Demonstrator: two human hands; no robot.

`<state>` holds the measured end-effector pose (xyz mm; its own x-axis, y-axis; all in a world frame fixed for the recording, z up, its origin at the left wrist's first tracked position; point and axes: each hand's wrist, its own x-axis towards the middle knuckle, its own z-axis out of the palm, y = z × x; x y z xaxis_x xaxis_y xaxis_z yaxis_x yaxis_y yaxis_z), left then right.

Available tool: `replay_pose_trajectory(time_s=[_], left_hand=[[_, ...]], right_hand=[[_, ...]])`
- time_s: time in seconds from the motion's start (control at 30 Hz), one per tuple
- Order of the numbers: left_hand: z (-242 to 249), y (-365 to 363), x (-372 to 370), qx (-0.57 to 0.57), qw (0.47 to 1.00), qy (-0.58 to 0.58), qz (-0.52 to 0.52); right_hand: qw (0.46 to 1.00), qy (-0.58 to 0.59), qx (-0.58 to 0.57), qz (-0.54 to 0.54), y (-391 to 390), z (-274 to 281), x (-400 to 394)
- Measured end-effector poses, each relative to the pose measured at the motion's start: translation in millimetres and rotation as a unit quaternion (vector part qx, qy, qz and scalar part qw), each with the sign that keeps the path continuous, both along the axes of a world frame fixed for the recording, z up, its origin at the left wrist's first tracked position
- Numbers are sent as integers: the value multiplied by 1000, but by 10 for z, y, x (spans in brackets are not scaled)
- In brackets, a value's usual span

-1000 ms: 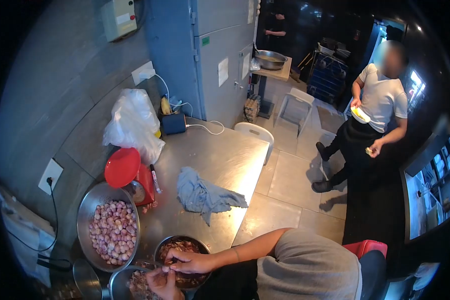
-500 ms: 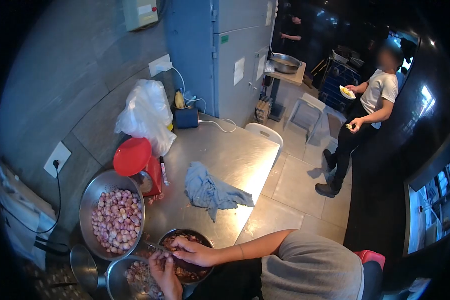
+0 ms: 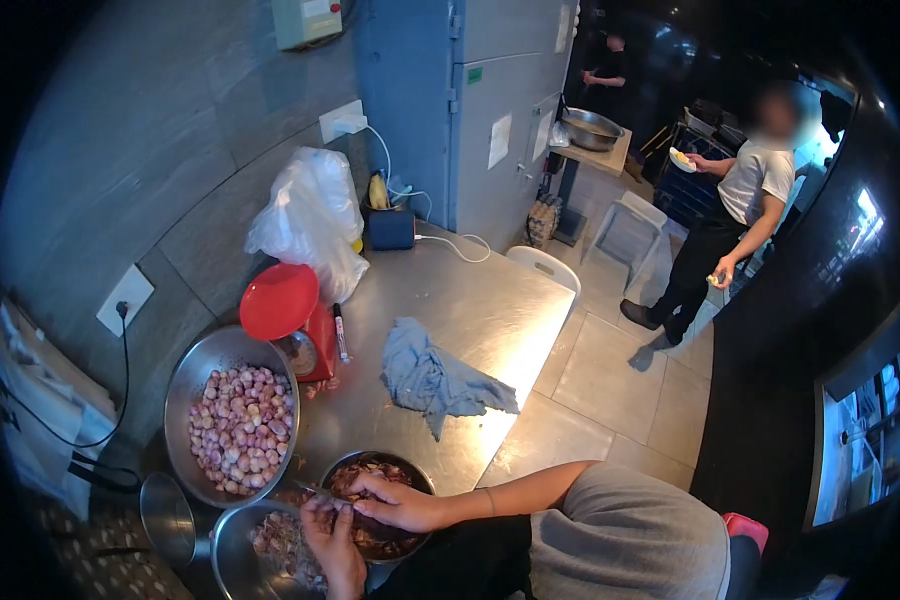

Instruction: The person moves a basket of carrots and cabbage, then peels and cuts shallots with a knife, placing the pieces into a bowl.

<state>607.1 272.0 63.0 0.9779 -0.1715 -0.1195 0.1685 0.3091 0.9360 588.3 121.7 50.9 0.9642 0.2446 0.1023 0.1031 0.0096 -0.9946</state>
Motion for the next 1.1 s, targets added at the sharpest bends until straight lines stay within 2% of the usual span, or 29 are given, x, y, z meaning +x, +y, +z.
replay_pose_trajectory(time_s=[0.13, 0.23, 0.27, 0.33, 0.37, 0.5, 0.77, 0.87, 1.1], left_hand=[[69, -10, -2, -13, 1000, 24, -1], [145, -29, -17, -13, 1000, 27, -8], [158, -28, -15, -13, 999, 27, -14], [163, -25, -16, -11, 1000, 20, -18], [159, -21, -13, -10, 1000, 14, -15], [167, -14, 2, -27, 999, 25, 5], [139, 21, 82, -47, 998, 49, -8], [148, 89, 93, -70, 995, 74, -17], [-12, 153, 158, -142, 987, 57, -42]], right_hand=[[1000, 4, 19, 4, -29, 91, -21], [996, -55, 65, -34, 8, 45, 32], [997, 48, 67, -3, -68, 72, 38], [982, 116, 145, -23, -124, 2, 102], [988, 52, 125, -71, -141, -60, 155], [982, 100, 152, -46, -248, 4, 196], [993, 57, 103, -11, -209, 145, 115], [967, 160, 193, 46, -198, 108, 110], [976, 165, 132, 48, -133, 131, 44]])
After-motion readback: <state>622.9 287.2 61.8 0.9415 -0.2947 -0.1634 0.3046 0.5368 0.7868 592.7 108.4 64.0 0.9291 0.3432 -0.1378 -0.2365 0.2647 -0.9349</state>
